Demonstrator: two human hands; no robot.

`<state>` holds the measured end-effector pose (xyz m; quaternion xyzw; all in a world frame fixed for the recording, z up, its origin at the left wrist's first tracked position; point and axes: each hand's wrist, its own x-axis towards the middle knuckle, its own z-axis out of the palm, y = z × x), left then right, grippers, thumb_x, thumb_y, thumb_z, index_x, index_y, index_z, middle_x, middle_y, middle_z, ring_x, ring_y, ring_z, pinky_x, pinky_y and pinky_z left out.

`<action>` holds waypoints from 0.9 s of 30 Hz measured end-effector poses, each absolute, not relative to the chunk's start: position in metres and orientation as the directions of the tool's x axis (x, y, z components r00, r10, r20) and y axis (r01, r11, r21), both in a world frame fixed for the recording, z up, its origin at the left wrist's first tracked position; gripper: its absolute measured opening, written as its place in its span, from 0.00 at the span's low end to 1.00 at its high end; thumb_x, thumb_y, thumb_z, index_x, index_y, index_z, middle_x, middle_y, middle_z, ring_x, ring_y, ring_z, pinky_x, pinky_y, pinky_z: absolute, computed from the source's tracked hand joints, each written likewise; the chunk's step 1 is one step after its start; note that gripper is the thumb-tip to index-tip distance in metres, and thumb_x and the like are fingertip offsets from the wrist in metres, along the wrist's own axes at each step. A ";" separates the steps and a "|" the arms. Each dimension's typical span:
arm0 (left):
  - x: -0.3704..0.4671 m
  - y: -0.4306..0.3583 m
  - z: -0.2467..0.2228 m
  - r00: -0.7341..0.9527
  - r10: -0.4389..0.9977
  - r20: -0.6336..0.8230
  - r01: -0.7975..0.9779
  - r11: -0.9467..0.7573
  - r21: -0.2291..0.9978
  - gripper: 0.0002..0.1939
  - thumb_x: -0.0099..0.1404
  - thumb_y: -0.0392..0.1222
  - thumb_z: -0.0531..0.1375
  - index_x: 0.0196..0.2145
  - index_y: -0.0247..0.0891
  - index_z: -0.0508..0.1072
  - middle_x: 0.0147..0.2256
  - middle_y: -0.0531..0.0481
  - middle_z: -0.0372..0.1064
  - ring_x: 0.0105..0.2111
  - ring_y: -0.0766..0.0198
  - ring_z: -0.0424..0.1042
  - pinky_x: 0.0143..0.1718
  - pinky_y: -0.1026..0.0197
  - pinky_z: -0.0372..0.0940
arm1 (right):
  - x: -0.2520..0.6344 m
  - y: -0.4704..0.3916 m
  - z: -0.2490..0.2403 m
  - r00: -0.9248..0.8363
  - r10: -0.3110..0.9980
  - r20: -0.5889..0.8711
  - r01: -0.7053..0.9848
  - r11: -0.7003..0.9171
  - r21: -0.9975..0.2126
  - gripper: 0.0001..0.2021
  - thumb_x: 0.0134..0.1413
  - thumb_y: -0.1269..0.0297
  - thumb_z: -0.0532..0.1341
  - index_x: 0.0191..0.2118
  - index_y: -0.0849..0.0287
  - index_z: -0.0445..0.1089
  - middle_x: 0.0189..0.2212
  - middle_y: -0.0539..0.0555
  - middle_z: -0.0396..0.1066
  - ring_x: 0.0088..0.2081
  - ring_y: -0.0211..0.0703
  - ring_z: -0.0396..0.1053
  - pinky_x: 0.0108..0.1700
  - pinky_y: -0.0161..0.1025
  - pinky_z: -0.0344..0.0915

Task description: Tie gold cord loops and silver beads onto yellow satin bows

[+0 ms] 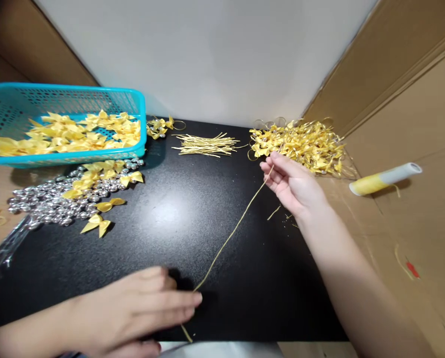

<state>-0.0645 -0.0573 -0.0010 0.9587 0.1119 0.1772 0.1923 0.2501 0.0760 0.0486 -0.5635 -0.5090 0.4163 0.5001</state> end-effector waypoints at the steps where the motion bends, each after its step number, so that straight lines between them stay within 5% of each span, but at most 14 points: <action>1: -0.076 -0.045 0.002 0.881 0.353 0.315 0.211 -0.889 0.407 0.19 0.70 0.46 0.54 0.55 0.38 0.68 0.51 0.41 0.74 0.43 0.59 0.71 0.42 0.57 0.63 | 0.248 0.072 0.047 0.148 0.989 -0.007 0.102 -0.022 -0.995 0.14 0.43 0.53 0.70 0.26 0.57 0.70 0.24 0.49 0.74 0.28 0.36 0.74 0.31 0.34 0.72; 3: -0.102 -0.014 0.010 0.749 0.557 0.360 0.471 -0.829 0.302 0.14 0.68 0.37 0.54 0.51 0.41 0.70 0.45 0.46 0.76 0.42 0.61 0.72 0.42 0.58 0.62 | 0.243 0.061 0.044 0.162 0.974 -0.159 -0.067 -0.149 -0.987 0.17 0.31 0.54 0.75 0.26 0.56 0.72 0.25 0.49 0.75 0.28 0.36 0.75 0.32 0.34 0.73; 6: -0.140 0.032 0.020 0.437 0.793 0.424 0.833 -0.535 0.142 0.08 0.66 0.46 0.58 0.39 0.42 0.74 0.38 0.50 0.75 0.40 0.59 0.71 0.41 0.57 0.59 | 0.229 0.044 0.040 0.091 0.976 -0.200 -0.074 -0.194 -0.978 0.19 0.28 0.54 0.77 0.26 0.58 0.74 0.25 0.50 0.76 0.27 0.36 0.75 0.32 0.34 0.74; 12: -0.154 0.059 0.015 0.324 0.878 0.351 0.928 -0.368 0.064 0.23 0.63 0.58 0.52 0.30 0.39 0.78 0.31 0.51 0.71 0.37 0.63 0.68 0.36 0.60 0.55 | 0.206 0.024 0.026 -0.093 0.967 -0.238 0.011 -0.238 -0.971 0.16 0.33 0.57 0.76 0.25 0.62 0.75 0.21 0.50 0.74 0.22 0.34 0.71 0.29 0.33 0.71; 18: -0.145 0.053 0.019 0.232 0.914 0.333 0.972 -0.233 -0.036 0.27 0.69 0.58 0.46 0.32 0.40 0.79 0.35 0.47 0.73 0.40 0.58 0.71 0.36 0.57 0.57 | 0.203 0.019 0.016 -0.132 0.951 -0.279 -0.008 -0.282 -0.959 0.15 0.33 0.57 0.76 0.24 0.62 0.75 0.20 0.50 0.74 0.22 0.33 0.70 0.29 0.32 0.70; 22: -0.114 0.036 0.029 0.354 0.822 0.446 0.930 -0.360 -0.075 0.19 0.70 0.50 0.52 0.35 0.37 0.78 0.38 0.41 0.76 0.37 0.53 0.71 0.38 0.52 0.61 | 0.204 0.015 0.016 -0.097 0.955 -0.279 -0.045 -0.284 -0.958 0.14 0.34 0.58 0.76 0.24 0.61 0.76 0.20 0.50 0.74 0.22 0.32 0.70 0.29 0.31 0.69; 25: -0.069 0.018 0.024 0.584 0.740 0.333 0.755 -0.646 0.112 0.12 0.68 0.44 0.56 0.36 0.41 0.79 0.38 0.46 0.77 0.34 0.56 0.70 0.36 0.53 0.63 | 0.201 0.010 0.017 -0.086 0.952 -0.294 -0.095 -0.302 -0.949 0.13 0.32 0.60 0.76 0.23 0.61 0.76 0.19 0.49 0.74 0.21 0.31 0.69 0.28 0.30 0.68; 27: -0.039 0.011 0.018 0.605 0.761 0.236 0.662 -0.645 0.382 0.12 0.66 0.44 0.59 0.44 0.40 0.78 0.44 0.46 0.76 0.40 0.55 0.71 0.40 0.53 0.65 | 0.197 0.007 0.017 -0.092 0.948 -0.306 -0.117 -0.316 -0.942 0.13 0.30 0.62 0.77 0.23 0.62 0.76 0.19 0.49 0.74 0.21 0.31 0.69 0.27 0.29 0.68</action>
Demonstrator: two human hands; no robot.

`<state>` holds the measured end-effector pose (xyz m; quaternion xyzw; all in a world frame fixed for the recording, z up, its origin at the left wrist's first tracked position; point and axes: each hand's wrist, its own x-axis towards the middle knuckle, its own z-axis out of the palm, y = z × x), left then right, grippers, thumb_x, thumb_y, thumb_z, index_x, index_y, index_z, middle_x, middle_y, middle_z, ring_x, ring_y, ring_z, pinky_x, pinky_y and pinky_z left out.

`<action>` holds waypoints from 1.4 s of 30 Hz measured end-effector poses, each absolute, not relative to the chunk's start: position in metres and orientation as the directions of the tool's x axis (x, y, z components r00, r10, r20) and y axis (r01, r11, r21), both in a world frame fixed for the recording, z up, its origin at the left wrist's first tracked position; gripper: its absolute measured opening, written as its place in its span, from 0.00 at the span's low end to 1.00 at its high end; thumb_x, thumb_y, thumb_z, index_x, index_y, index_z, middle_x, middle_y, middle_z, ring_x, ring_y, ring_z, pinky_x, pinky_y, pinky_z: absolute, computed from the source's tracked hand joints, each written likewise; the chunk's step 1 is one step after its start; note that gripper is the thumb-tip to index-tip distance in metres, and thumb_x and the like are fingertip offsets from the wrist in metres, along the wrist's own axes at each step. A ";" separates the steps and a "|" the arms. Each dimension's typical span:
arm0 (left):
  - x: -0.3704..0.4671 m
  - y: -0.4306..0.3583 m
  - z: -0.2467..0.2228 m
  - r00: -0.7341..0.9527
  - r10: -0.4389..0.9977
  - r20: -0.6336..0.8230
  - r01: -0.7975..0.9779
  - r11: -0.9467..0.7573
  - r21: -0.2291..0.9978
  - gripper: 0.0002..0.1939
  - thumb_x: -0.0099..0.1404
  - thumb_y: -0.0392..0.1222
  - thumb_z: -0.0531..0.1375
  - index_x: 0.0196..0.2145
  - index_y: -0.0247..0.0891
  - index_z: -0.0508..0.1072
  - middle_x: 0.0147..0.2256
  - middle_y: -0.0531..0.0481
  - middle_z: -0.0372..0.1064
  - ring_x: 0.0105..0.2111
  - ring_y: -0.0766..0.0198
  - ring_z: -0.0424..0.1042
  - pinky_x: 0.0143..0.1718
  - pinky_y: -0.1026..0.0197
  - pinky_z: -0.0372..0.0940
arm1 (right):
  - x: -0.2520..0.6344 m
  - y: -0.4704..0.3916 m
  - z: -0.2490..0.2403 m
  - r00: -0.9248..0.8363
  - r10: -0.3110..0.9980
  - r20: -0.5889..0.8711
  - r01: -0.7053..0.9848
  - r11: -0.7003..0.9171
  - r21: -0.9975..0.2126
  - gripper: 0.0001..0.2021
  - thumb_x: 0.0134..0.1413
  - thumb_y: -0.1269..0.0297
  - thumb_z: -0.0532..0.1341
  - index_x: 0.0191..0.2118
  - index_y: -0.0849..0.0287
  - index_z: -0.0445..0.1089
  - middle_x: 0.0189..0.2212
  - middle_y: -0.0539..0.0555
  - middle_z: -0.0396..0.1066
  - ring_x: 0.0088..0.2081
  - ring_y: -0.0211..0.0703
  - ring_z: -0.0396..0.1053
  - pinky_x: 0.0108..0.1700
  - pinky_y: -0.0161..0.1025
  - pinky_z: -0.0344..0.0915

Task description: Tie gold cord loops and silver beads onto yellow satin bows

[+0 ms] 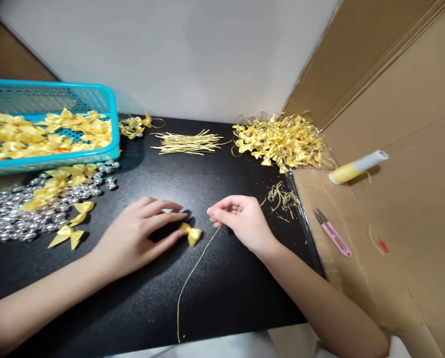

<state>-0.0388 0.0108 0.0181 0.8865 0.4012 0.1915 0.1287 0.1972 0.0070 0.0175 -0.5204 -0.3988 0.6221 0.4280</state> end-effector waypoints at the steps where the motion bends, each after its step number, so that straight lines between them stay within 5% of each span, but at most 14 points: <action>1: -0.026 0.010 0.015 0.602 0.772 0.205 0.599 -0.606 0.523 0.14 0.64 0.44 0.61 0.47 0.39 0.77 0.47 0.45 0.75 0.43 0.54 0.70 0.44 0.52 0.65 | 0.196 0.006 0.017 -0.097 0.946 -0.310 -0.127 -0.321 -0.939 0.13 0.30 0.62 0.77 0.23 0.62 0.76 0.19 0.49 0.74 0.21 0.31 0.70 0.27 0.29 0.68; 4: 0.002 0.015 0.007 0.530 0.842 0.102 0.299 -0.298 0.907 0.15 0.64 0.43 0.62 0.47 0.39 0.78 0.46 0.45 0.75 0.45 0.57 0.72 0.47 0.55 0.66 | 0.193 0.005 0.015 -0.110 0.942 -0.316 -0.155 -0.330 -0.931 0.14 0.30 0.62 0.77 0.23 0.62 0.76 0.19 0.49 0.75 0.21 0.31 0.70 0.27 0.29 0.68; 6: 0.014 0.020 0.001 0.472 0.882 0.004 0.081 -0.048 0.995 0.10 0.63 0.43 0.63 0.41 0.41 0.80 0.41 0.48 0.76 0.40 0.61 0.73 0.43 0.59 0.67 | 0.192 0.006 0.014 -0.110 0.935 -0.336 -0.176 -0.351 -0.920 0.14 0.28 0.61 0.77 0.22 0.62 0.76 0.18 0.48 0.74 0.20 0.30 0.69 0.26 0.28 0.67; 9: 0.025 0.024 -0.006 0.403 0.911 -0.086 -0.132 0.150 0.980 0.04 0.58 0.42 0.68 0.30 0.40 0.82 0.34 0.51 0.75 0.34 0.67 0.72 0.39 0.65 0.65 | 0.191 0.006 0.012 -0.122 0.926 -0.358 -0.187 -0.376 -0.908 0.15 0.24 0.63 0.78 0.21 0.62 0.75 0.17 0.48 0.73 0.20 0.30 0.69 0.27 0.29 0.67; 13: 0.027 0.027 -0.011 0.295 0.929 -0.223 -0.251 0.301 0.920 0.06 0.55 0.44 0.70 0.28 0.41 0.81 0.28 0.54 0.74 0.26 0.73 0.65 0.30 0.69 0.61 | 0.201 0.009 0.010 -0.117 0.947 -0.300 -0.122 -0.313 -0.942 0.13 0.32 0.59 0.76 0.25 0.61 0.77 0.21 0.50 0.76 0.24 0.35 0.73 0.32 0.33 0.71; 17: 0.024 0.029 -0.009 0.261 0.917 -0.300 -0.321 0.376 0.869 0.09 0.51 0.46 0.72 0.27 0.40 0.81 0.27 0.53 0.74 0.24 0.73 0.62 0.28 0.70 0.59 | 0.241 0.019 0.013 0.206 0.977 -0.053 0.190 -0.093 -0.977 0.13 0.46 0.54 0.69 0.29 0.60 0.78 0.23 0.52 0.76 0.25 0.38 0.74 0.34 0.37 0.71; 19: 0.023 0.031 -0.009 0.260 0.911 -0.320 -0.332 0.395 0.856 0.10 0.49 0.47 0.73 0.27 0.39 0.81 0.26 0.53 0.74 0.24 0.73 0.62 0.28 0.70 0.58 | 0.271 0.025 0.017 0.389 0.907 0.162 0.515 -0.069 -0.855 0.14 0.54 0.54 0.63 0.30 0.61 0.78 0.20 0.52 0.73 0.24 0.40 0.71 0.33 0.40 0.70; 21: 0.022 0.032 -0.010 0.261 0.906 -0.332 -0.334 0.408 0.850 0.11 0.49 0.47 0.73 0.27 0.39 0.81 0.26 0.52 0.74 0.24 0.73 0.62 0.28 0.70 0.58 | 0.296 0.028 0.021 0.410 0.866 0.287 0.778 -0.168 -0.606 0.11 0.52 0.59 0.64 0.30 0.61 0.79 0.21 0.53 0.73 0.26 0.45 0.72 0.37 0.47 0.70; 24: 0.023 0.032 -0.011 0.262 0.909 -0.325 -0.311 0.398 0.863 0.09 0.51 0.47 0.72 0.27 0.41 0.82 0.27 0.53 0.73 0.24 0.73 0.62 0.28 0.69 0.57 | 0.303 0.027 0.028 0.255 0.887 0.384 0.904 -0.077 -0.421 0.10 0.44 0.66 0.68 0.36 0.59 0.79 0.38 0.58 0.78 0.42 0.56 0.74 0.50 0.57 0.66; 26: 0.024 0.030 -0.009 0.275 0.925 -0.262 -0.263 0.335 0.905 0.06 0.54 0.45 0.71 0.27 0.42 0.82 0.28 0.53 0.72 0.25 0.73 0.62 0.28 0.69 0.57 | 0.285 0.022 0.031 0.106 0.899 0.425 0.854 0.137 -0.502 0.08 0.49 0.65 0.66 0.37 0.56 0.79 0.44 0.57 0.77 0.49 0.53 0.72 0.56 0.55 0.64; 28: 0.027 0.027 -0.004 0.314 0.939 -0.140 -0.187 0.205 0.961 0.03 0.56 0.42 0.69 0.27 0.42 0.81 0.30 0.53 0.71 0.28 0.71 0.64 0.30 0.67 0.58 | 0.255 0.015 0.032 -0.029 0.947 0.321 0.651 0.261 -0.713 0.07 0.55 0.64 0.63 0.38 0.56 0.79 0.40 0.54 0.78 0.45 0.46 0.74 0.53 0.47 0.68; 32: 0.030 0.021 0.003 0.331 0.943 0.022 -0.075 0.003 0.997 0.02 0.58 0.40 0.68 0.29 0.43 0.82 0.30 0.53 0.65 0.30 0.69 0.64 0.31 0.65 0.57 | 0.211 0.005 0.024 -0.195 0.977 0.084 0.207 0.124 -0.970 0.06 0.54 0.62 0.65 0.36 0.57 0.79 0.35 0.52 0.80 0.38 0.40 0.76 0.44 0.37 0.71; 39: 0.034 0.019 0.007 0.267 0.963 0.025 0.023 -0.033 0.999 0.04 0.57 0.43 0.67 0.27 0.41 0.81 0.29 0.52 0.63 0.28 0.67 0.62 0.30 0.63 0.56 | 0.208 0.005 0.014 -0.214 0.960 -0.182 -0.093 -0.206 -0.974 0.12 0.42 0.55 0.72 0.30 0.57 0.78 0.29 0.49 0.78 0.33 0.38 0.75 0.42 0.38 0.73; 42: 0.033 0.017 0.007 0.260 0.965 0.034 0.040 -0.046 0.998 0.07 0.58 0.44 0.67 0.34 0.41 0.80 0.32 0.52 0.64 0.30 0.67 0.62 0.31 0.62 0.56 | 0.208 0.006 0.017 -0.232 0.947 -0.223 -0.115 -0.254 -0.960 0.14 0.39 0.53 0.73 0.27 0.59 0.76 0.26 0.49 0.76 0.31 0.37 0.74 0.41 0.39 0.72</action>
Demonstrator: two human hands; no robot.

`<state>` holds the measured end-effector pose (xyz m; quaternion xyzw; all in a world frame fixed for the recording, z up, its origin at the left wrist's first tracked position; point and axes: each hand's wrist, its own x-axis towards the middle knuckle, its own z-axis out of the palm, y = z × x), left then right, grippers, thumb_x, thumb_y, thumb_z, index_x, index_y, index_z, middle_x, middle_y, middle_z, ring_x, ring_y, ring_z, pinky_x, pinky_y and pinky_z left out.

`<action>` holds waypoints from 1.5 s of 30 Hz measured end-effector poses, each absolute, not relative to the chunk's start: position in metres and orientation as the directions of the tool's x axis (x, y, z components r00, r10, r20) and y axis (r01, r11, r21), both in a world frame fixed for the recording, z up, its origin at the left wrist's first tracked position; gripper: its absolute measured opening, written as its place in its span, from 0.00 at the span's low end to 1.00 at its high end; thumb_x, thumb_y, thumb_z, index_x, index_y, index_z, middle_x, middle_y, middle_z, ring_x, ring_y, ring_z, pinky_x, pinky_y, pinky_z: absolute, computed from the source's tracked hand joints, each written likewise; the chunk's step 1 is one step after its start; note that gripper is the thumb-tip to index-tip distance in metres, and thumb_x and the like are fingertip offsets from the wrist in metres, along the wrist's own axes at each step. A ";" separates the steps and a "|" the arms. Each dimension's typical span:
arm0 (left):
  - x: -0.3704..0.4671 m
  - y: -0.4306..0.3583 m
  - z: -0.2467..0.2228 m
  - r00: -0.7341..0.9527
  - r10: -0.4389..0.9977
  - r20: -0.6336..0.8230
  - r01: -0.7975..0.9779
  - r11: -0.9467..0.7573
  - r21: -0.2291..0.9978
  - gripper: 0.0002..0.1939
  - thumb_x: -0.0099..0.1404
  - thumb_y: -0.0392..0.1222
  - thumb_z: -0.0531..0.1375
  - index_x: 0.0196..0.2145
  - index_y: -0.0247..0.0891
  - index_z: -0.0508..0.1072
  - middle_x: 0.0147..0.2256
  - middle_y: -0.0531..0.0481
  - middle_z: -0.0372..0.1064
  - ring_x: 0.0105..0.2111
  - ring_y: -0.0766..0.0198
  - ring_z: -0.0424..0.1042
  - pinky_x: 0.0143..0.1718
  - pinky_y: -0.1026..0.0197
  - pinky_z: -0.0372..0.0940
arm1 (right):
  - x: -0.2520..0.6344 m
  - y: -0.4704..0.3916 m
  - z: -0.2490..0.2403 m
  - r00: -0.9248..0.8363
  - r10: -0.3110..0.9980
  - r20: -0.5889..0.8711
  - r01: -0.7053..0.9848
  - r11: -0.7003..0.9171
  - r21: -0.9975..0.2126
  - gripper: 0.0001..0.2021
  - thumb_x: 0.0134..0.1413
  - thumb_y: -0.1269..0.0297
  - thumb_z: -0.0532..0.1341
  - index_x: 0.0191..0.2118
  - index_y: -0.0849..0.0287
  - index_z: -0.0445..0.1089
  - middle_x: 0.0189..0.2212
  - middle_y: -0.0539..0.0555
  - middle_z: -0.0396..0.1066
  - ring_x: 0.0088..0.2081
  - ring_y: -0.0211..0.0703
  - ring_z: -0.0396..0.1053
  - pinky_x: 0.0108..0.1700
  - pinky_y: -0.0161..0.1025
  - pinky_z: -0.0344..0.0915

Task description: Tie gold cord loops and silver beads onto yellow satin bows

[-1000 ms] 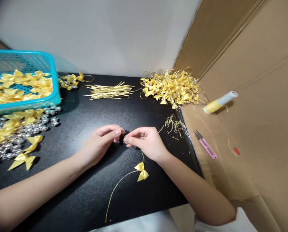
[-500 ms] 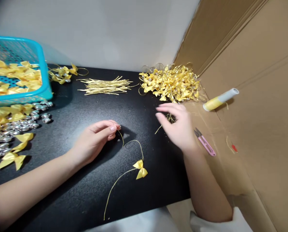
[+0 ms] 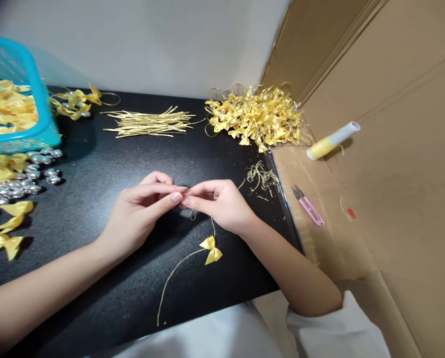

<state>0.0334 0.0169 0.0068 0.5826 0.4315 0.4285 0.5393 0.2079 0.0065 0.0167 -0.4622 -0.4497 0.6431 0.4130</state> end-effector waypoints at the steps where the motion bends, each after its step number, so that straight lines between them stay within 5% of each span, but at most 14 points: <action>1: 0.033 0.014 0.007 0.252 0.967 0.027 0.051 -0.041 0.998 0.08 0.59 0.44 0.66 0.36 0.41 0.78 0.31 0.53 0.63 0.29 0.67 0.62 0.30 0.62 0.56 | 0.209 0.007 0.018 -0.215 0.952 -0.218 -0.126 -0.248 -0.960 0.14 0.39 0.53 0.73 0.27 0.59 0.76 0.25 0.48 0.75 0.30 0.36 0.73 0.41 0.39 0.72; 4: 0.033 0.002 0.007 0.337 0.937 0.092 0.175 -0.158 0.972 0.09 0.66 0.43 0.59 0.29 0.39 0.70 0.25 0.55 0.61 0.26 0.66 0.60 0.29 0.61 0.55 | 0.216 0.010 0.022 -0.062 0.987 -0.147 -0.232 -0.158 -0.960 0.12 0.42 0.57 0.72 0.30 0.57 0.73 0.26 0.46 0.73 0.30 0.33 0.71 0.41 0.35 0.70; 6: 0.035 -0.007 0.006 0.550 0.813 0.193 0.307 -0.411 0.858 0.12 0.65 0.41 0.59 0.25 0.37 0.67 0.24 0.53 0.63 0.28 0.64 0.61 0.32 0.59 0.56 | 0.223 0.013 0.024 0.036 0.994 -0.104 -0.304 -0.088 -0.949 0.10 0.43 0.59 0.70 0.30 0.56 0.71 0.26 0.45 0.71 0.31 0.31 0.69 0.40 0.32 0.69; 10: 0.047 -0.017 0.003 0.797 0.595 0.106 0.415 -0.666 0.620 0.10 0.65 0.43 0.60 0.41 0.36 0.74 0.37 0.45 0.71 0.35 0.56 0.65 0.35 0.55 0.59 | 0.234 0.019 0.025 0.121 0.990 -0.071 -0.294 -0.033 -0.955 0.10 0.46 0.59 0.67 0.31 0.55 0.66 0.28 0.45 0.67 0.31 0.31 0.67 0.39 0.31 0.68; 13: 0.051 -0.015 -0.002 0.842 0.536 0.062 0.400 -0.697 0.596 0.07 0.66 0.41 0.58 0.37 0.37 0.75 0.38 0.46 0.72 0.36 0.56 0.66 0.36 0.55 0.60 | 0.243 0.022 0.025 0.218 0.976 -0.012 -0.206 0.034 -0.978 0.12 0.49 0.56 0.64 0.33 0.54 0.63 0.30 0.46 0.65 0.31 0.32 0.66 0.40 0.33 0.68; 18: 0.036 -0.002 -0.003 0.818 0.570 0.078 0.354 -0.605 0.713 0.09 0.69 0.39 0.55 0.32 0.37 0.74 0.33 0.48 0.74 0.36 0.59 0.69 0.39 0.56 0.63 | 0.262 0.026 0.032 0.352 0.929 0.112 -0.098 0.156 -0.983 0.13 0.52 0.53 0.60 0.30 0.53 0.56 0.25 0.45 0.54 0.28 0.33 0.62 0.39 0.34 0.67; 22: 0.023 0.011 0.002 0.599 0.796 0.087 0.361 -0.365 0.858 0.07 0.66 0.41 0.60 0.32 0.37 0.75 0.33 0.48 0.76 0.35 0.62 0.73 0.37 0.60 0.66 | 0.261 0.024 0.035 0.380 0.912 0.153 -0.166 0.230 -0.959 0.13 0.52 0.56 0.60 0.28 0.54 0.54 0.24 0.44 0.48 0.25 0.32 0.57 0.38 0.34 0.66; 25: 0.020 0.019 -0.001 0.320 0.947 -0.030 0.240 -0.050 0.970 0.08 0.60 0.43 0.67 0.31 0.36 0.75 0.32 0.49 0.76 0.33 0.63 0.75 0.34 0.63 0.68 | 0.243 0.017 0.025 0.303 0.945 0.126 -0.178 0.186 -0.966 0.13 0.54 0.57 0.59 0.27 0.55 0.55 0.23 0.44 0.51 0.24 0.33 0.56 0.37 0.35 0.65; 29: 0.023 0.025 -0.009 0.202 0.962 -0.185 -0.047 0.198 0.979 0.14 0.51 0.41 0.72 0.32 0.35 0.73 0.27 0.52 0.74 0.29 0.66 0.74 0.31 0.66 0.68 | 0.206 0.002 0.002 0.121 0.991 0.057 -0.001 0.058 -0.998 0.09 0.54 0.59 0.63 0.27 0.56 0.66 0.32 0.50 0.65 0.32 0.35 0.64 0.36 0.35 0.66; 32: 0.023 0.027 -0.011 0.203 0.958 -0.205 -0.149 0.237 0.960 0.15 0.49 0.38 0.73 0.32 0.35 0.73 0.26 0.54 0.73 0.28 0.69 0.73 0.32 0.68 0.68 | 0.187 -0.004 -0.010 0.032 0.999 0.020 0.029 0.019 -0.999 0.08 0.54 0.60 0.65 0.29 0.57 0.72 0.43 0.54 0.70 0.41 0.39 0.69 0.43 0.37 0.68; 38: 0.022 0.028 -0.008 0.299 0.935 -0.193 -0.128 0.239 0.962 0.10 0.56 0.41 0.69 0.34 0.35 0.76 0.27 0.52 0.75 0.27 0.69 0.73 0.31 0.68 0.68 | 0.183 -0.002 -0.014 0.076 0.994 -0.085 -0.092 -0.077 -0.993 0.09 0.50 0.57 0.68 0.30 0.57 0.75 0.33 0.53 0.77 0.37 0.41 0.74 0.45 0.41 0.72; 45: 0.022 0.024 -0.008 0.320 0.944 -0.087 0.128 0.047 0.991 0.08 0.61 0.43 0.65 0.33 0.36 0.78 0.28 0.50 0.76 0.27 0.66 0.72 0.30 0.66 0.66 | 0.186 -0.003 -0.014 0.130 0.983 -0.126 -0.103 -0.113 -0.988 0.10 0.47 0.56 0.69 0.31 0.57 0.77 0.31 0.54 0.79 0.33 0.43 0.76 0.42 0.44 0.75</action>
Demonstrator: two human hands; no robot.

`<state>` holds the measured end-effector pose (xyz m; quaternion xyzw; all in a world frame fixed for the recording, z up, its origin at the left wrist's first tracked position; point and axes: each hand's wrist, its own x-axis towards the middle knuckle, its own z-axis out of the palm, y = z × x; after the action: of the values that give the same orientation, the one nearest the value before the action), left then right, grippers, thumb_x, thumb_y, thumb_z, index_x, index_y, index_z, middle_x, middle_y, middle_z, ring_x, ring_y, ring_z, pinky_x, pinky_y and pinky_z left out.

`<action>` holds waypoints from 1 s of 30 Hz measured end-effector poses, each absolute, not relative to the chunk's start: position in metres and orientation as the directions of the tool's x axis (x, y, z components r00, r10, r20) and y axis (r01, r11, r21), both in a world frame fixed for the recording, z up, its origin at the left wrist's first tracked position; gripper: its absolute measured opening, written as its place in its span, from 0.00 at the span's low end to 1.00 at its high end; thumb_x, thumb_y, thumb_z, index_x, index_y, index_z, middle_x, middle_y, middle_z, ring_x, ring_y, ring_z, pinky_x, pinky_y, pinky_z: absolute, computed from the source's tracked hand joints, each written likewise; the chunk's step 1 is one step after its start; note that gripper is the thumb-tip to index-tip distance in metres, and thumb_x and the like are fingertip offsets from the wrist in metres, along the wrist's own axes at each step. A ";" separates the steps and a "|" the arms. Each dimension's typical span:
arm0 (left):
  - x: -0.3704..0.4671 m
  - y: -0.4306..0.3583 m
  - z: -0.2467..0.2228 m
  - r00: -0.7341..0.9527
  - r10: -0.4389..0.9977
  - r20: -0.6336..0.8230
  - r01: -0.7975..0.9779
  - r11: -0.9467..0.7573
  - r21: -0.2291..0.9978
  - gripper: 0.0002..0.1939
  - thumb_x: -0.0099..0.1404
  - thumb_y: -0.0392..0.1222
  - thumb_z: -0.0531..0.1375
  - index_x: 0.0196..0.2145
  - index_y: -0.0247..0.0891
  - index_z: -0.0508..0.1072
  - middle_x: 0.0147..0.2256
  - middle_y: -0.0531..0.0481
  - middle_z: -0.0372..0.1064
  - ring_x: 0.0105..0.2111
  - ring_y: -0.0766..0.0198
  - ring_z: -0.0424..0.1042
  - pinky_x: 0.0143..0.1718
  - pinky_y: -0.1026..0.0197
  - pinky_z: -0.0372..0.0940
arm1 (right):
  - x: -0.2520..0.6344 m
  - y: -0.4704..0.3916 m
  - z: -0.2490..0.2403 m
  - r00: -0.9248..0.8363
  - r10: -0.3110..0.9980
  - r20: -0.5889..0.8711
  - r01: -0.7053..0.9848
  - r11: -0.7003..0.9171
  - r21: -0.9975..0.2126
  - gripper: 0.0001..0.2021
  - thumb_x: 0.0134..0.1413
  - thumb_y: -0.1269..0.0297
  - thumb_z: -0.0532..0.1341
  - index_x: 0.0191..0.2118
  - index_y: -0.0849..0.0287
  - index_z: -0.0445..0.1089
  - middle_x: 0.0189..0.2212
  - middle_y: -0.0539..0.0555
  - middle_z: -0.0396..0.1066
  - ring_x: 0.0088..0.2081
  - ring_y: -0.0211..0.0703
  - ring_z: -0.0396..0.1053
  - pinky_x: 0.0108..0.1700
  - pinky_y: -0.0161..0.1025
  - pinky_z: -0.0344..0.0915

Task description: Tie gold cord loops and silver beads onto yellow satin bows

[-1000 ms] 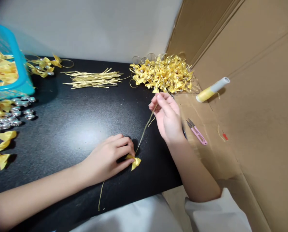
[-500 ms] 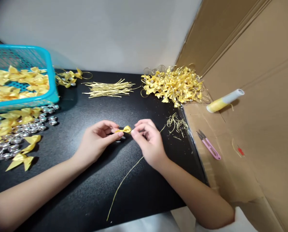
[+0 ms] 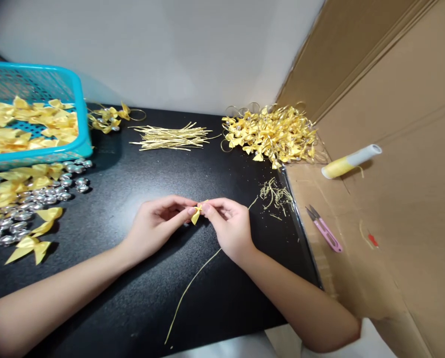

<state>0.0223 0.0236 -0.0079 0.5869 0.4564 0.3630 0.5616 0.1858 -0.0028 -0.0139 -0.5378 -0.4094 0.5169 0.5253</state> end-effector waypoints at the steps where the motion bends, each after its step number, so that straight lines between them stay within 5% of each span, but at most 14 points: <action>1: 0.022 0.023 -0.008 0.319 0.945 -0.079 0.159 0.028 0.987 0.08 0.62 0.44 0.64 0.32 0.36 0.78 0.27 0.51 0.75 0.27 0.66 0.72 0.29 0.66 0.65 | 0.186 -0.003 -0.014 0.136 0.983 -0.124 -0.096 -0.111 -0.989 0.09 0.47 0.57 0.69 0.31 0.57 0.77 0.31 0.54 0.79 0.33 0.43 0.76 0.42 0.44 0.76; 7: 0.023 0.022 -0.011 0.335 0.940 -0.063 0.201 -0.006 0.980 0.12 0.68 0.45 0.58 0.30 0.36 0.72 0.26 0.53 0.70 0.26 0.69 0.68 0.29 0.66 0.62 | 0.185 -0.001 -0.014 0.154 0.984 -0.087 -0.100 -0.072 -0.992 0.06 0.48 0.60 0.69 0.31 0.57 0.77 0.29 0.53 0.79 0.32 0.41 0.76 0.41 0.42 0.76; 11: 0.023 0.023 -0.011 0.328 0.941 -0.088 0.047 0.077 0.996 0.09 0.67 0.45 0.59 0.36 0.36 0.69 0.28 0.53 0.69 0.28 0.68 0.69 0.31 0.66 0.64 | 0.185 -0.001 -0.015 0.168 0.982 -0.085 -0.090 -0.071 -0.993 0.07 0.48 0.59 0.69 0.31 0.57 0.77 0.31 0.54 0.79 0.33 0.42 0.77 0.41 0.43 0.76; 15: 0.024 0.025 -0.011 0.352 0.927 -0.129 -0.083 0.168 0.982 0.16 0.61 0.43 0.65 0.43 0.38 0.64 0.29 0.54 0.71 0.29 0.67 0.71 0.31 0.65 0.64 | 0.185 -0.003 -0.016 0.157 0.986 -0.061 -0.083 -0.049 -0.995 0.06 0.49 0.61 0.69 0.31 0.57 0.77 0.32 0.54 0.79 0.34 0.41 0.77 0.41 0.41 0.76; 23: 0.019 0.025 -0.015 0.474 0.879 -0.052 0.076 0.018 0.997 0.13 0.64 0.37 0.61 0.46 0.36 0.67 0.34 0.51 0.72 0.32 0.68 0.70 0.34 0.65 0.65 | 0.195 0.004 -0.017 0.231 0.971 0.063 -0.034 0.073 -0.997 0.05 0.50 0.62 0.69 0.31 0.58 0.77 0.30 0.53 0.79 0.31 0.38 0.77 0.38 0.36 0.76; 30: 0.021 0.025 -0.011 0.330 0.942 -0.053 -0.038 0.069 0.997 0.11 0.66 0.44 0.59 0.44 0.36 0.68 0.26 0.56 0.66 0.27 0.70 0.67 0.33 0.66 0.64 | 0.191 0.001 -0.017 0.140 0.985 0.100 -0.045 0.107 -0.993 0.04 0.50 0.63 0.68 0.31 0.58 0.77 0.30 0.52 0.79 0.32 0.38 0.77 0.37 0.36 0.77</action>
<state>0.0213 0.0251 -0.0110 0.5483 0.4125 0.4059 0.6037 0.1909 0.0006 -0.0173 -0.4936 -0.4763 0.4505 0.5714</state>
